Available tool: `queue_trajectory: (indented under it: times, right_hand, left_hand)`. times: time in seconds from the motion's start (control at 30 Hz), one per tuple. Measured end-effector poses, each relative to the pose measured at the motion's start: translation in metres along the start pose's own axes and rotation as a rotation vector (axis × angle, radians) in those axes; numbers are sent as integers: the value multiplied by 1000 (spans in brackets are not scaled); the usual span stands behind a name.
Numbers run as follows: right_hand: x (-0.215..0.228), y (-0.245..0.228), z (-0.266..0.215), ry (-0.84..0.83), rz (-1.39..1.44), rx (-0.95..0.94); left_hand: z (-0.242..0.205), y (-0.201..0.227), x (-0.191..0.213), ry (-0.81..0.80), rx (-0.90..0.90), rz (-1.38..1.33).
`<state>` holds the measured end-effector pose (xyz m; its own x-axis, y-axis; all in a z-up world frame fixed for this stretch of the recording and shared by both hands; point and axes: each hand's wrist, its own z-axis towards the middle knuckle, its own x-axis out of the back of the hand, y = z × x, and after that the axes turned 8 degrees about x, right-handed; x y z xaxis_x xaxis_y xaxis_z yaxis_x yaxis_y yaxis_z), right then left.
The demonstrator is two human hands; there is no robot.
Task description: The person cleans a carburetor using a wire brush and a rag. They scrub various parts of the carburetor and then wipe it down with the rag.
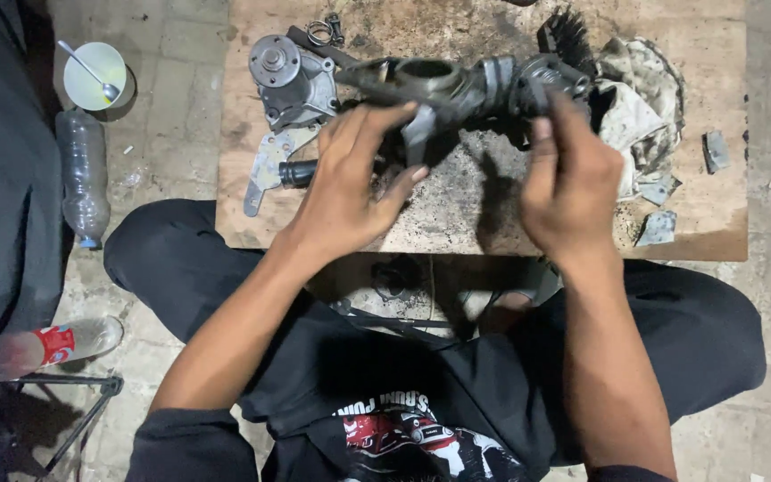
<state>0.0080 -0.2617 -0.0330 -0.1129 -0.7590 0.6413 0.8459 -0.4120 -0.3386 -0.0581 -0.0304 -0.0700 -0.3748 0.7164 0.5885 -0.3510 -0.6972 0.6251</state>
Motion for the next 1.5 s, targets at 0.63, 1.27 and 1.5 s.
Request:
queue_trajectory:
  times: [0.63,1.27,1.5]
  right_hand:
    - [29,-9,-6,17,-42,-125]
    - [37,-10,-7,18,-49,-115]
    - [37,-7,-9,1,-70,-103]
  left_hand:
    - [-15,-1,-13,-73,16,249]
    - [2,3,-10,-215,72,330]
    - [11,11,-9,-130,51,203]
